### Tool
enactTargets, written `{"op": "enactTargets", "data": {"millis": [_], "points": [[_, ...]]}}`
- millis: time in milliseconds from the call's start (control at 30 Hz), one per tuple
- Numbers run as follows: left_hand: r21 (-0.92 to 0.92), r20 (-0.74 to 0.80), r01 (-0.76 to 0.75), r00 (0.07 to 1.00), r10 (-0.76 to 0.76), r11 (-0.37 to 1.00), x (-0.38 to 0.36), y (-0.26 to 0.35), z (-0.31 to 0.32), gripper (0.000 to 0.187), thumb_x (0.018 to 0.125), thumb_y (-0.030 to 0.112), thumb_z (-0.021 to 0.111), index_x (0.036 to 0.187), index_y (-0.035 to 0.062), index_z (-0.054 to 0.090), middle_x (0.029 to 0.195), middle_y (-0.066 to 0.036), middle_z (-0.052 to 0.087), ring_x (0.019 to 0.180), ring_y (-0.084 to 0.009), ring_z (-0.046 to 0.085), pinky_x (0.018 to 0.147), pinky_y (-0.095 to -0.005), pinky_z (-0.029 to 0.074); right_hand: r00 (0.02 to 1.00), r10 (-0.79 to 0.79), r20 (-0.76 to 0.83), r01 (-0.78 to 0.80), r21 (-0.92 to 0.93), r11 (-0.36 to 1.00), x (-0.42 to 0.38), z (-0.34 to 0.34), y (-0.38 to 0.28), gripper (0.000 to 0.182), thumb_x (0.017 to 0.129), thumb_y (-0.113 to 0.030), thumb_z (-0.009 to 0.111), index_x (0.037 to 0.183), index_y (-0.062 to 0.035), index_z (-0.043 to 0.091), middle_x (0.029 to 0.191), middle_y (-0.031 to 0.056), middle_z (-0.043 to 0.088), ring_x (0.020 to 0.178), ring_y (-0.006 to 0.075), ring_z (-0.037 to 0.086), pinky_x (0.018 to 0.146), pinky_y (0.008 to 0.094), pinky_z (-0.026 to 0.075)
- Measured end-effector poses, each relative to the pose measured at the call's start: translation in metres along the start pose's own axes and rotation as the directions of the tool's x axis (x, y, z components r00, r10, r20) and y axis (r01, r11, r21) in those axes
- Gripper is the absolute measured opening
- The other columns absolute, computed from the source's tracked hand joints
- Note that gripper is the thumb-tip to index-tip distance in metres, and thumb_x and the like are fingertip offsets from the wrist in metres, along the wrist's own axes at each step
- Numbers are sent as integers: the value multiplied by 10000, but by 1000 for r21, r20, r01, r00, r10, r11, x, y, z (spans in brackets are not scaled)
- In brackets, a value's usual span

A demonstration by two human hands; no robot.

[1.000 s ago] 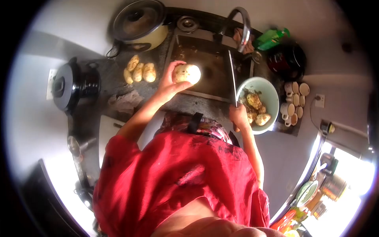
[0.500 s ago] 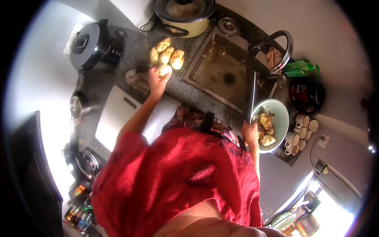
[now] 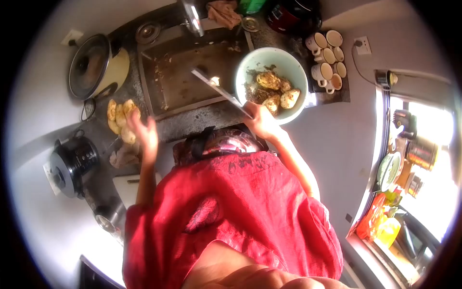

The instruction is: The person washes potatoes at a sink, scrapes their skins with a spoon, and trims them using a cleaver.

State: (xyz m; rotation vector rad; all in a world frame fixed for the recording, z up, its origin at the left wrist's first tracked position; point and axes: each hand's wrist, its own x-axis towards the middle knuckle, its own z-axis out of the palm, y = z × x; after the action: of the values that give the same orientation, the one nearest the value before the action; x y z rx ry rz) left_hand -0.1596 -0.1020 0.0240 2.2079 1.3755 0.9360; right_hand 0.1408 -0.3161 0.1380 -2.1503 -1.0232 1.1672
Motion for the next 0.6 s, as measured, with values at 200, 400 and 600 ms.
{"op": "enactTargets", "data": {"millis": [200, 400, 600], "points": [[-479, 364, -292, 792, 490, 828, 32, 167, 103, 252, 819, 10, 576, 1057, 81, 621, 1074, -101, 627, 1046, -284, 573, 918, -370, 445, 905, 227, -359, -124, 287, 950, -50, -37, 51, 131, 777, -47, 527, 896, 6, 541, 706, 167, 542, 652, 243, 531, 629, 368, 437], [-674, 457, -430, 394, 797, 600, 6, 263, 228, 220, 801, 49, 618, 1021, 44, 612, 1046, -109, 611, 990, -285, 571, 893, -388, 460, 763, 463, -451, -132, 593, 794, -101, -66, 100, 89, 915, -93, 475, 876, -28, 522, 566, 23, 467, 467, 99, 421, 444, 291, 348], [-307, 695, -760, 232, 680, 573, -3, 272, 298, 632, 717, 160, 740, 1282, 95, 463, 1118, -117, 516, 1153, -303, 445, 973, -439, 391, 730, 506, -460, 4, 742, 670, -128, -63, 134, 106, 938, -98, 461, 857, -53, 514, 542, -15, 426, 435, 81, 367, 413, 267, 303]]}}
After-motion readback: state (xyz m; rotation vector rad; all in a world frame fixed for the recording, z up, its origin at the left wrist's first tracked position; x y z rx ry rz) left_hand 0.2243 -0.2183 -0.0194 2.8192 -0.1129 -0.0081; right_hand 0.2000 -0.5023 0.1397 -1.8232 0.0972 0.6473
